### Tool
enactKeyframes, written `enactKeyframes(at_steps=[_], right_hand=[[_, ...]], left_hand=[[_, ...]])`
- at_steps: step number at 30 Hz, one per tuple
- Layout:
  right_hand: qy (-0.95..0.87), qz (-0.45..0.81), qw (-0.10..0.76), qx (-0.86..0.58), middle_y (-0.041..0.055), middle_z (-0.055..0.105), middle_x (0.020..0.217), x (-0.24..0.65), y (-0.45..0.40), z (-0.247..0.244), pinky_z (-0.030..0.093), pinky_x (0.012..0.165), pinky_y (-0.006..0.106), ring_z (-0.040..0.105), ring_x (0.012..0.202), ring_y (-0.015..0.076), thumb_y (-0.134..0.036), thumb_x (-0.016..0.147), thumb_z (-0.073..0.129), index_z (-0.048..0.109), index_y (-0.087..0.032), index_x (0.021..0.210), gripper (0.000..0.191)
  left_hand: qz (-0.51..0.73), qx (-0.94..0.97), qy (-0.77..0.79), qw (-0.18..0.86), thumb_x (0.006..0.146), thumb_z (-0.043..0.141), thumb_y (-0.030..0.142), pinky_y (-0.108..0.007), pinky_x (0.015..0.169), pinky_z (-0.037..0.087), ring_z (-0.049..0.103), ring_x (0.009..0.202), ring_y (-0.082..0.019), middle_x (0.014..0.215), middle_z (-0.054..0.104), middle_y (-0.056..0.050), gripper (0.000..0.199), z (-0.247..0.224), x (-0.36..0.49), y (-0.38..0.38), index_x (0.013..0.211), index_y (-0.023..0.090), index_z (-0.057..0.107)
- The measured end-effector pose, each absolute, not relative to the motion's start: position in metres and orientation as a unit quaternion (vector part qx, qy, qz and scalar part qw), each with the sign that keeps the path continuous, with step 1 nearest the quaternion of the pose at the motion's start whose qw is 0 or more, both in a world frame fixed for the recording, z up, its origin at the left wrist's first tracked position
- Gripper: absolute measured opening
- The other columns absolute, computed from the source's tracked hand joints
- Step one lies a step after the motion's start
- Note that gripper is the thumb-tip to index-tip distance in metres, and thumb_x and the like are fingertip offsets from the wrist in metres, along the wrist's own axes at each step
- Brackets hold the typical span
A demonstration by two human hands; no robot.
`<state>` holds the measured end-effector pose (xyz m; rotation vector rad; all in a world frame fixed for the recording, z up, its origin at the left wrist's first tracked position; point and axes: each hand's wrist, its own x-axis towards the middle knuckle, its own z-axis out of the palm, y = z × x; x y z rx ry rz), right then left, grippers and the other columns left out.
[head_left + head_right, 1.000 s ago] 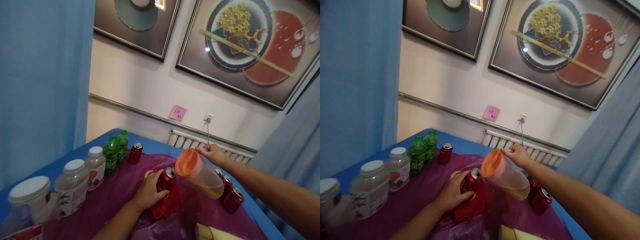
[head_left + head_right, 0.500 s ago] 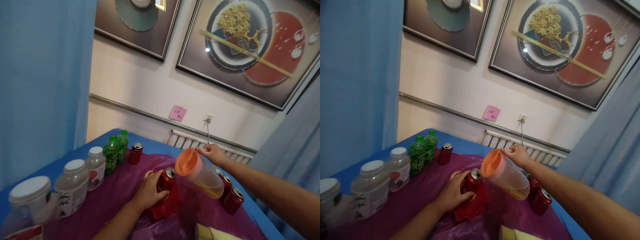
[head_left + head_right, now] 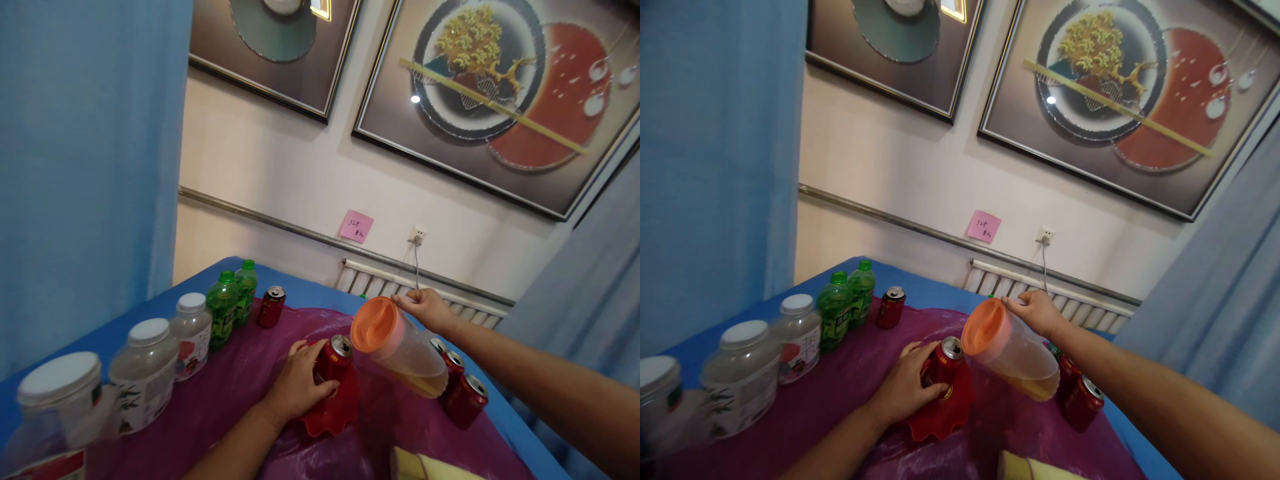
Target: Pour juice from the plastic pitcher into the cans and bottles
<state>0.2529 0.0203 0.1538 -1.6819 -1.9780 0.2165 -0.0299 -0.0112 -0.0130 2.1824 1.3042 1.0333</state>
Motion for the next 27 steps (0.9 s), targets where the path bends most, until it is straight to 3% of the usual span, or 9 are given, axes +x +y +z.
enactKeyframes(at_steps=[27], right_hand=[[-0.73,0.068,0.257,-0.629,-0.0052,0.019,0.052,0.2486,0.0172,0.1574,0.014,0.046,0.027,0.02,0.05,0.0093,-0.083,0.072,0.048,0.022,-0.024,0.051,0.067]], left_hand=[[0.371,0.78,0.465,0.194,0.064,0.083,0.03,-0.057,0.116,0.032,0.053,0.131,-0.037,0.136,0.065,-0.011,0.077,-0.0157,-0.0305,-0.0105,0.136,0.022,0.056]])
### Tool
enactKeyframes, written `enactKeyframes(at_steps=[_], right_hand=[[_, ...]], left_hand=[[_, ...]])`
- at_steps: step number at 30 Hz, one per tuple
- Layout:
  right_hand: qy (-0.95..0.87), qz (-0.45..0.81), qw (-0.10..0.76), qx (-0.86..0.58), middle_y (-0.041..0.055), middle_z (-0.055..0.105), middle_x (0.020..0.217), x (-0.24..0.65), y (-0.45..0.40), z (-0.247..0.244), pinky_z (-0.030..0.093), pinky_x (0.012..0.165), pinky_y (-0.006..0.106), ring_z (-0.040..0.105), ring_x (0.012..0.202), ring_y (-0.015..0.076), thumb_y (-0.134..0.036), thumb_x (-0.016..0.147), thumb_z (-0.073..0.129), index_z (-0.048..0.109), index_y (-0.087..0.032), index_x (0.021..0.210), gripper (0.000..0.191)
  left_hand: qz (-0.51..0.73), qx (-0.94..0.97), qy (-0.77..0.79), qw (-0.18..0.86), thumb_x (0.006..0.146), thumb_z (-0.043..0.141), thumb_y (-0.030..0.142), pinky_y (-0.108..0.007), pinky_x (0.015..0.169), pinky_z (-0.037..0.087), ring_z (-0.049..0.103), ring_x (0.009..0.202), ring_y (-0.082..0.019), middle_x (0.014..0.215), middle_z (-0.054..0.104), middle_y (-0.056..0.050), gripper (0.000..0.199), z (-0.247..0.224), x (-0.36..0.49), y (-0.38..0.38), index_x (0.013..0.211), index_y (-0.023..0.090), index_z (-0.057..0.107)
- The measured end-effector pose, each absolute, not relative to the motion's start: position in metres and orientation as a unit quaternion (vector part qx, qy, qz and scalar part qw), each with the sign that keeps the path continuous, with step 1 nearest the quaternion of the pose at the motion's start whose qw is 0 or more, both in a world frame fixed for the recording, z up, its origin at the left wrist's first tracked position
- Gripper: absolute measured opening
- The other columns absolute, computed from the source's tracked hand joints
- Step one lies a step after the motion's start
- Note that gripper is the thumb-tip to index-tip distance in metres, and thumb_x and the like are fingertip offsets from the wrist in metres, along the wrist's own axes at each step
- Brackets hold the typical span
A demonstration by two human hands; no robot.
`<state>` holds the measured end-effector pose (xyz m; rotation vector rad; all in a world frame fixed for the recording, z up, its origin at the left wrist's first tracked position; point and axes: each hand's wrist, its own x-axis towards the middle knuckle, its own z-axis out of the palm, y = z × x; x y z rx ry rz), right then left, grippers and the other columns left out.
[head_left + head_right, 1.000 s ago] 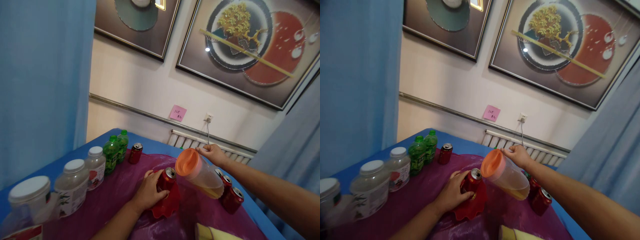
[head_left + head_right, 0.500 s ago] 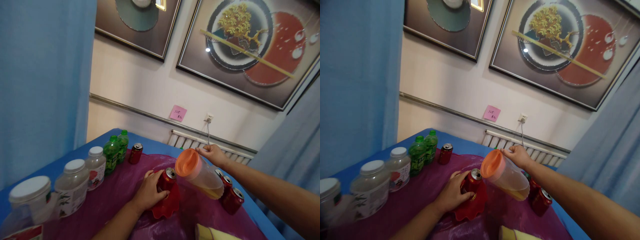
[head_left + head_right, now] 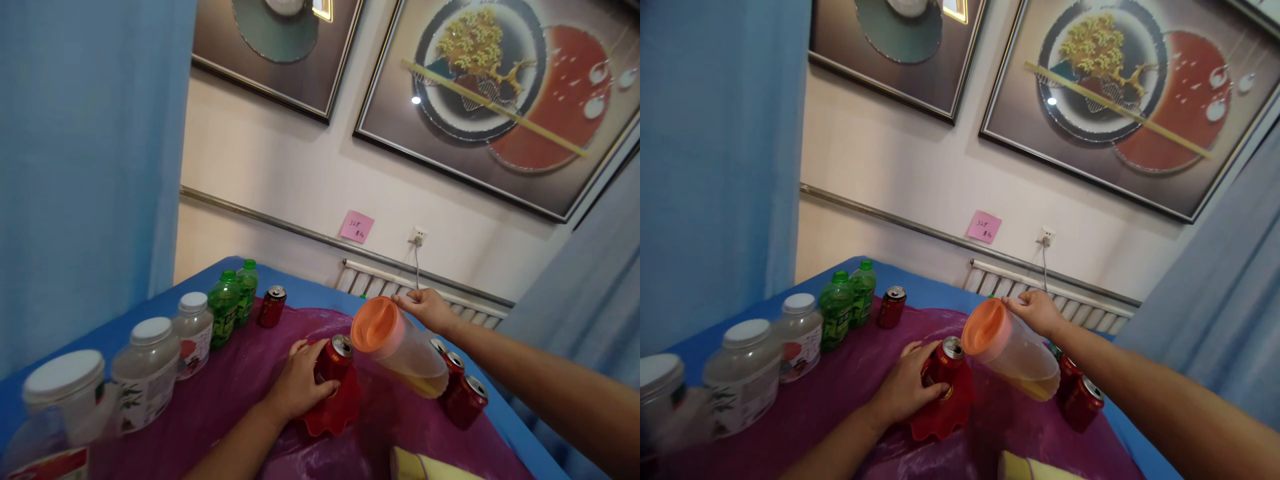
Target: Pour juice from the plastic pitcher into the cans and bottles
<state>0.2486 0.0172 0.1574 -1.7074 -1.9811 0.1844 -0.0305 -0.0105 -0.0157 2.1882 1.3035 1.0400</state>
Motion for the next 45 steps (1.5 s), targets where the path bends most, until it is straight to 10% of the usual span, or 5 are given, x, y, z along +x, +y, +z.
enactKeyframes(at_steps=[45], right_hand=[[-0.734,0.05,0.258,-0.626,-0.0051,0.019,0.053,0.252,0.0194,0.1537,0.014,0.046,0.027,0.02,0.05,0.0099,-0.083,0.074,0.046,0.023,-0.025,0.05,0.067]], left_hand=[[0.383,0.78,0.458,0.188,0.063,0.083,0.032,-0.057,0.115,0.033,0.054,0.13,-0.037,0.135,0.066,-0.01,0.075,-0.0188,-0.03,-0.0107,0.134,0.025,0.057]])
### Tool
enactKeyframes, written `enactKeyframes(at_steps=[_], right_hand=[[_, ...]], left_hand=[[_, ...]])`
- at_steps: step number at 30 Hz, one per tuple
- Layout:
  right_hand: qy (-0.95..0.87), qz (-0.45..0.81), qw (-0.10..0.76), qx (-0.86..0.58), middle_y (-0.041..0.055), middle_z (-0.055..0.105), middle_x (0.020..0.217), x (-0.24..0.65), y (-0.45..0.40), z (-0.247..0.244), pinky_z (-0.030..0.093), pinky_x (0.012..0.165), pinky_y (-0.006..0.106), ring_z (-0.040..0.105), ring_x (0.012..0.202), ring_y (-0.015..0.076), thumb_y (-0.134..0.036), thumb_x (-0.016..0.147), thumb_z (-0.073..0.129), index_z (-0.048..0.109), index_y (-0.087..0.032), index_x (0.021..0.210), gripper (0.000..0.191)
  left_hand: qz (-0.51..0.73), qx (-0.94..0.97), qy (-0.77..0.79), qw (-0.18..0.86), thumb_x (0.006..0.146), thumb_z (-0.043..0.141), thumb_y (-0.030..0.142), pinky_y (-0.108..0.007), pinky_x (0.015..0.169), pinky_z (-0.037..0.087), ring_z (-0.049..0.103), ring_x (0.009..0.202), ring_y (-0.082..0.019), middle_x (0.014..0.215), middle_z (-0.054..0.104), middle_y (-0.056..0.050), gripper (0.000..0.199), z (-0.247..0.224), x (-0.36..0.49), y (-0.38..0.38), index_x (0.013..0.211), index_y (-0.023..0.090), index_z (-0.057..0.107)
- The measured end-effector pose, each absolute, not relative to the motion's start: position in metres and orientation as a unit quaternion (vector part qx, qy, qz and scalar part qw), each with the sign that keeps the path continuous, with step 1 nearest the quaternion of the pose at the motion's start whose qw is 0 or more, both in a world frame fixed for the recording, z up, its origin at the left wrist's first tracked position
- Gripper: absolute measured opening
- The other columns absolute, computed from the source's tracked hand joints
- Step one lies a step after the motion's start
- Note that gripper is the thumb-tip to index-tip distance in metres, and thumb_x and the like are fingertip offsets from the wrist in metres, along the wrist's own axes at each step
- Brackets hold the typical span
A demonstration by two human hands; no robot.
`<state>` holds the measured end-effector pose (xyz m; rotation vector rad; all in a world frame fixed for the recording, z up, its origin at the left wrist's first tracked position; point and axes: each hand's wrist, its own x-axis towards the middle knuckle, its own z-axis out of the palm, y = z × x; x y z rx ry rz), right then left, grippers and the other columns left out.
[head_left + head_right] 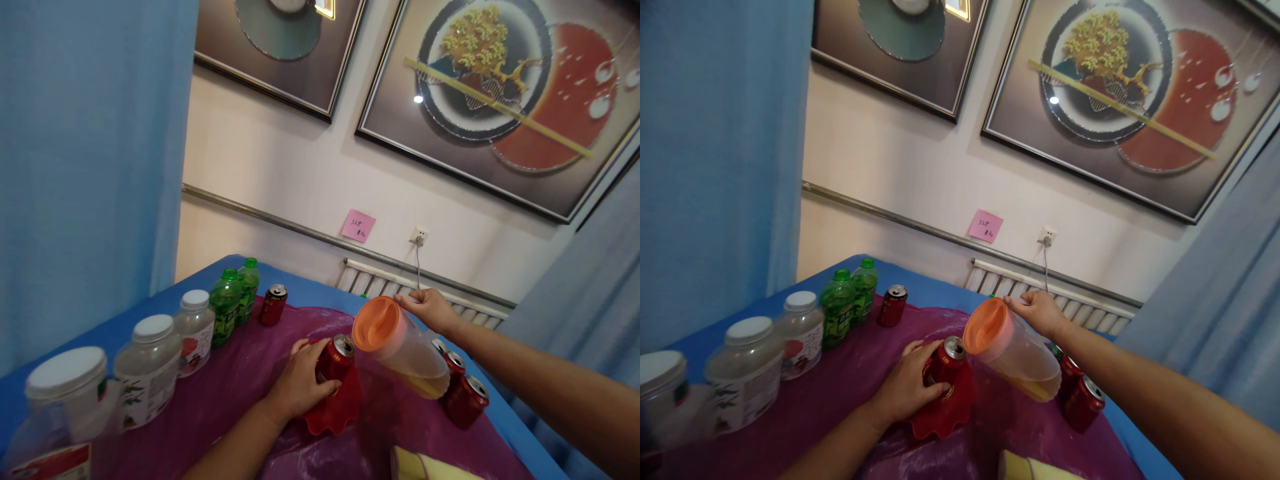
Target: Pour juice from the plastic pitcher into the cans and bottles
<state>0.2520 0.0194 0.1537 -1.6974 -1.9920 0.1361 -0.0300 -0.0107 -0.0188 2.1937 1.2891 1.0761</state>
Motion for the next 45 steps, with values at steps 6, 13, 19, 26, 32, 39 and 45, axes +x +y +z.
enactKeyframes(at_steps=[6,13,19,26,32,39,45], right_hand=[[-0.734,0.048,0.254,-0.628,-0.005,0.019,0.053,0.2528,0.0193,0.1537,0.014,0.046,0.027,0.02,0.05,0.0097,-0.082,0.075,0.047,0.023,-0.025,0.051,0.066],[-0.737,0.067,0.242,-0.627,-0.0052,0.019,0.053,0.2517,0.0171,0.1552,0.014,0.046,0.027,0.019,0.05,0.0097,-0.082,0.074,0.047,0.023,-0.025,0.052,0.066],[-0.736,0.067,0.256,-0.623,-0.0056,0.019,0.052,0.2535,0.0182,0.1525,0.014,0.046,0.027,0.019,0.049,0.0094,-0.079,0.075,0.049,0.023,-0.025,0.053,0.064],[-0.741,0.059,0.253,-0.619,-0.0054,0.02,0.051,0.2536,0.0174,0.1533,0.014,0.046,0.027,0.019,0.049,0.0095,-0.081,0.075,0.047,0.024,-0.025,0.051,0.066],[-0.738,0.07,0.249,-0.623,-0.0054,0.02,0.051,0.2527,0.0162,0.153,0.015,0.047,0.027,0.02,0.05,0.0096,-0.082,0.074,0.047,0.023,-0.025,0.051,0.066],[-0.738,0.065,0.258,-0.62,-0.0054,0.02,0.051,0.2534,0.0173,0.1517,0.015,0.046,0.027,0.02,0.049,0.0093,-0.083,0.074,0.049,0.023,-0.025,0.051,0.068],[-0.739,0.068,0.253,-0.62,-0.0052,0.02,0.05,0.2544,0.0184,0.1516,0.014,0.046,0.027,0.019,0.048,0.0092,-0.081,0.075,0.049,0.024,-0.024,0.05,0.067]], left_hand=[[0.379,0.782,0.458,0.189,0.063,0.084,0.032,-0.057,0.115,0.034,0.054,0.13,-0.036,0.135,0.066,-0.01,0.077,-0.0185,-0.0303,-0.0106,0.134,0.025,0.056],[0.374,0.783,0.46,0.189,0.064,0.083,0.03,-0.057,0.116,0.031,0.054,0.13,-0.036,0.136,0.066,-0.01,0.076,-0.0151,-0.0296,-0.0125,0.134,0.023,0.056],[0.381,0.781,0.456,0.191,0.064,0.083,0.032,-0.057,0.116,0.032,0.054,0.13,-0.036,0.136,0.066,-0.009,0.075,-0.0147,-0.0302,-0.0129,0.134,0.026,0.057],[0.387,0.773,0.463,0.193,0.061,0.084,0.033,-0.057,0.113,0.036,0.051,0.133,-0.039,0.136,0.065,-0.009,0.078,-0.021,-0.0303,-0.0096,0.135,0.027,0.057],[0.382,0.779,0.458,0.192,0.062,0.084,0.032,-0.057,0.115,0.033,0.053,0.131,-0.037,0.136,0.066,-0.01,0.078,-0.0176,-0.0296,-0.0109,0.135,0.024,0.057],[0.387,0.781,0.452,0.19,0.063,0.083,0.033,-0.057,0.115,0.033,0.055,0.129,-0.036,0.135,0.067,-0.009,0.076,-0.0184,-0.0296,-0.0109,0.134,0.026,0.057],[0.376,0.784,0.457,0.189,0.063,0.083,0.033,-0.056,0.116,0.033,0.054,0.13,-0.036,0.136,0.066,-0.009,0.077,-0.0178,-0.0295,-0.011,0.135,0.025,0.056]])
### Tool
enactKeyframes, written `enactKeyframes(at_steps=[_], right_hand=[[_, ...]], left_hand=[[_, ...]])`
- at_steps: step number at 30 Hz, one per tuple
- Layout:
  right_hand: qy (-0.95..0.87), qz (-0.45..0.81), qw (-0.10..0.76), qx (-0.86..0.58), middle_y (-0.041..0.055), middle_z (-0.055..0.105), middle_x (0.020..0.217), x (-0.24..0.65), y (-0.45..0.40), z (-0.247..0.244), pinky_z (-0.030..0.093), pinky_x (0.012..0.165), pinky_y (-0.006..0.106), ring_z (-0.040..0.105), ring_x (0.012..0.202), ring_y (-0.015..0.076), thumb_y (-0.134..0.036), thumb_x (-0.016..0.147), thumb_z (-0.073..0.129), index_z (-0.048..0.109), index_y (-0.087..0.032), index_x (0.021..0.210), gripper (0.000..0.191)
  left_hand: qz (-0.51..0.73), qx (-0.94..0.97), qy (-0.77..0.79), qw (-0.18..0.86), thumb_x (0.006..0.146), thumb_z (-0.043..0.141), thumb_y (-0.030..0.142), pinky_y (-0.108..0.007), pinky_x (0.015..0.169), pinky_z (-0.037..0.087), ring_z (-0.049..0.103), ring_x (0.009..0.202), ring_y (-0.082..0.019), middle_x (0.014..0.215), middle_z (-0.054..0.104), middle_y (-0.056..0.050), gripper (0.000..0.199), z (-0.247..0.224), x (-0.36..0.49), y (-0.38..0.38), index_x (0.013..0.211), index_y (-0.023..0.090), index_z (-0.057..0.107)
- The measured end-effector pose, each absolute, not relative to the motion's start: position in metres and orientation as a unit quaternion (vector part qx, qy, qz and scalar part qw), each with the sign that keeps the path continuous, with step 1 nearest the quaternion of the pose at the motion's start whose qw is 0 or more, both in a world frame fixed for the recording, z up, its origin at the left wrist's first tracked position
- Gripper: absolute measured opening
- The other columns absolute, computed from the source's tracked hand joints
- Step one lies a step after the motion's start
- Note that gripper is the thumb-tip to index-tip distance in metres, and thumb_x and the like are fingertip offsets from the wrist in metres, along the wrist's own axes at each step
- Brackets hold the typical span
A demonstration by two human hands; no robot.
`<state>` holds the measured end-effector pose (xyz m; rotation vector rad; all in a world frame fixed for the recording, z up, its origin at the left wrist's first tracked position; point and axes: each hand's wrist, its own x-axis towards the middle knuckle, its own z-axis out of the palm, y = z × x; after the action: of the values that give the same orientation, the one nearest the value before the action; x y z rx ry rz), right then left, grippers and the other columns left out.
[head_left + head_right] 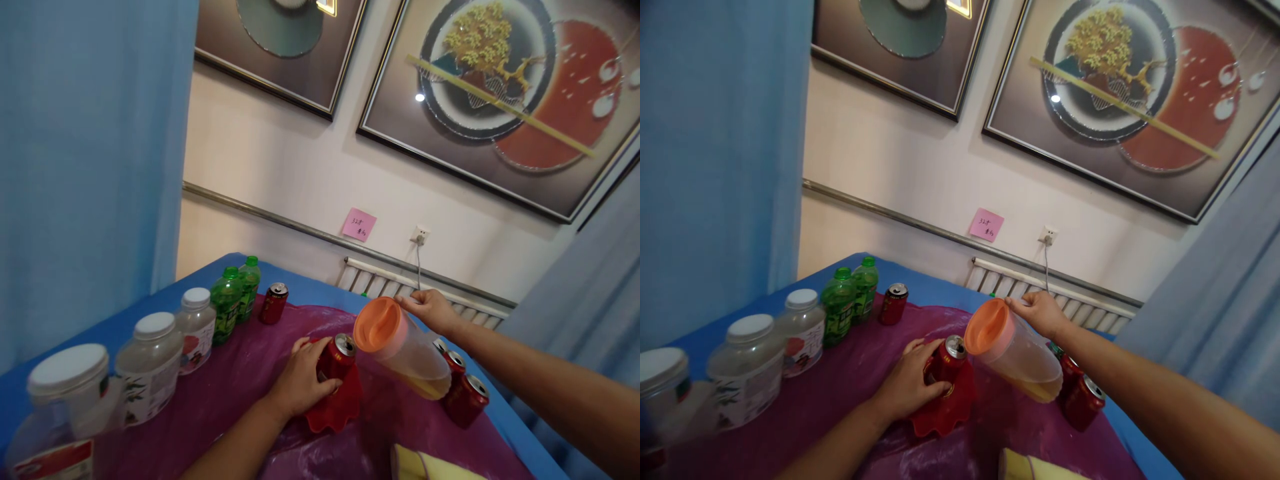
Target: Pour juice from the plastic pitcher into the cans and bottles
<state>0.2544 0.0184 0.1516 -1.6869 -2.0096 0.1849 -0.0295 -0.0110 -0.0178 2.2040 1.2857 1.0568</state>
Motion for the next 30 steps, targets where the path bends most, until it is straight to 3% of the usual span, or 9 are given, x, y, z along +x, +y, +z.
enactKeyframes(at_steps=[30], right_hand=[[-0.737,0.062,0.254,-0.623,-0.0053,0.02,0.05,0.2526,0.0173,0.151,0.014,0.045,0.027,0.02,0.048,0.0092,-0.084,0.072,0.048,0.021,-0.025,0.051,0.068]], left_hand=[[0.358,0.787,0.465,0.19,0.063,0.085,0.032,-0.056,0.116,0.032,0.052,0.132,-0.037,0.137,0.065,-0.012,0.079,-0.0162,-0.0293,-0.0119,0.136,0.02,0.055]])
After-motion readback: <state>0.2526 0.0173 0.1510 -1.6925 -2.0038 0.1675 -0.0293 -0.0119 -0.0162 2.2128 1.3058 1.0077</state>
